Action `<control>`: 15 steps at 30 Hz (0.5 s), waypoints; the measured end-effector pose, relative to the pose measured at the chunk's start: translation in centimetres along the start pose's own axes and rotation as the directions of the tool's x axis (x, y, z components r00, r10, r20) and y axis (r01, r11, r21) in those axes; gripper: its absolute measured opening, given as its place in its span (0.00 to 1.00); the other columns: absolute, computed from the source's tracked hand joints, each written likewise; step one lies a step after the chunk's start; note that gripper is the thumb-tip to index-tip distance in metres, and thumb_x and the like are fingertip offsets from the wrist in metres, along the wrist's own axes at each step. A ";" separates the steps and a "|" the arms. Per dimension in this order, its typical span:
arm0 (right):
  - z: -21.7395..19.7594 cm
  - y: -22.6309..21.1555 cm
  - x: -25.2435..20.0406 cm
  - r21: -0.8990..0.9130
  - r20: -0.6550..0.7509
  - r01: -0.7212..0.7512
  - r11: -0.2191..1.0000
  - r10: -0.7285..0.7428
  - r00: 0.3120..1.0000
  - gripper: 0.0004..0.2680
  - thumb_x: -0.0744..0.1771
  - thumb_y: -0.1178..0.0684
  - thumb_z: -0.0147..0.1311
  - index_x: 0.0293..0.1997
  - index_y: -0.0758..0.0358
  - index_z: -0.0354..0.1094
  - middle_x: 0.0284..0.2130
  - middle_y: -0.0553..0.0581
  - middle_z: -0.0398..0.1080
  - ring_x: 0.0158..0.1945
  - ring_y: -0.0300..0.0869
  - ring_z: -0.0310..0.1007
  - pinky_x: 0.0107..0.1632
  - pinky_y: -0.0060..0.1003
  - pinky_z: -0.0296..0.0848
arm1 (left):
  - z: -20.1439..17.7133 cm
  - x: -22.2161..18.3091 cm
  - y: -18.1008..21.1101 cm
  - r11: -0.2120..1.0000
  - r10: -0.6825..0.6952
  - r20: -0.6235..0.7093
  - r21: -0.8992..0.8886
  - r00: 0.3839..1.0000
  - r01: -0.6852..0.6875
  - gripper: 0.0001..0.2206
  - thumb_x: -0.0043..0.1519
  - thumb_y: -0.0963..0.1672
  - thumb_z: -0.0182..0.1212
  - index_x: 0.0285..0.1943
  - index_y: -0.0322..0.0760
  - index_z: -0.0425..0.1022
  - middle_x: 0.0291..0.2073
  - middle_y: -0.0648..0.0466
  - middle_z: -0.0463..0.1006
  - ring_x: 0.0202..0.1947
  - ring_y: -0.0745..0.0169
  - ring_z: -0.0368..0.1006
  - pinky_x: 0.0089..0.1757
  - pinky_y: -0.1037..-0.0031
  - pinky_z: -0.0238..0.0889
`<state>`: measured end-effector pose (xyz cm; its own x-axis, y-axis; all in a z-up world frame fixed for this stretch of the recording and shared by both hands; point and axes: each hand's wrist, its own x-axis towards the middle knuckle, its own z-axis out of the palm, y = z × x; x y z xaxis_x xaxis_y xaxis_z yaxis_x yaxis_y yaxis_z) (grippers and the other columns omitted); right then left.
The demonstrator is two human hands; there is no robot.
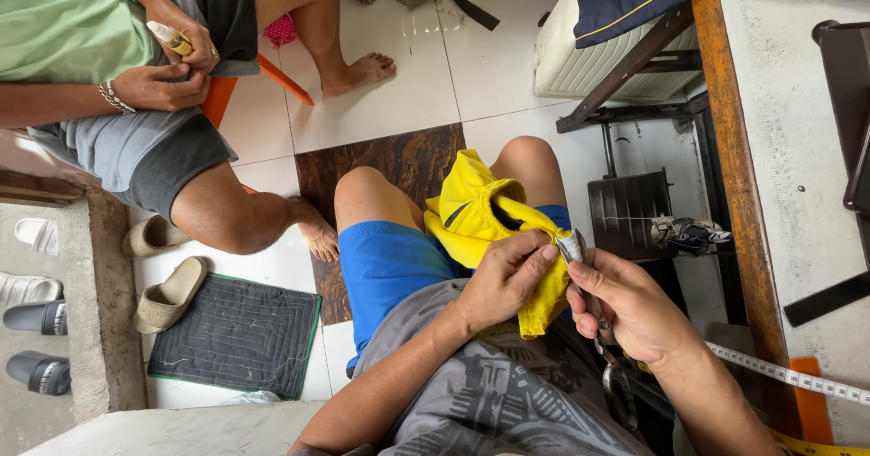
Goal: Inspecting a yellow garment and using a small tool to remove a tag or loose threads
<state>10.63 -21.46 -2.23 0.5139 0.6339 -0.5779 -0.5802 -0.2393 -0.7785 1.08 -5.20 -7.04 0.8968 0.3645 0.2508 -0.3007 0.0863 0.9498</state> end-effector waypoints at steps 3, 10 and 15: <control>-0.2 0.3 0.6 0.033 0.010 -0.026 0.999 0.026 1.000 0.09 0.70 0.52 0.55 0.40 0.69 0.66 0.18 0.65 0.65 0.15 0.43 0.64 0.19 0.39 0.67 | 0.0 0.1 0.6 0.999 0.031 0.014 0.016 0.999 -0.031 0.10 0.72 0.43 0.54 0.38 0.33 0.74 0.24 0.50 0.68 0.30 0.63 0.68 0.37 0.70 0.66; -1.4 1.9 0.5 0.131 0.082 -0.159 0.979 0.149 0.985 0.10 0.71 0.50 0.52 0.40 0.69 0.67 0.20 0.59 0.62 0.16 0.37 0.58 0.19 0.35 0.62 | -0.3 -0.4 0.0 0.996 0.089 -0.009 0.002 0.996 -0.089 0.10 0.73 0.42 0.51 0.38 0.33 0.72 0.26 0.51 0.66 0.30 0.63 0.66 0.37 0.72 0.64; -0.9 1.7 0.6 0.143 0.110 -0.171 0.975 0.156 0.982 0.10 0.71 0.50 0.52 0.39 0.69 0.67 0.20 0.57 0.61 0.16 0.37 0.57 0.19 0.35 0.62 | -0.5 -0.4 0.1 0.994 0.110 0.004 -0.008 0.994 -0.110 0.10 0.73 0.42 0.51 0.38 0.33 0.71 0.27 0.51 0.65 0.31 0.64 0.64 0.38 0.72 0.63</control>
<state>10.49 -22.12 -4.14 0.3444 0.6662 -0.6615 -0.7438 -0.2363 -0.6252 0.57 -4.89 -7.17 0.8597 0.3677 0.3545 -0.4000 0.0531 0.9150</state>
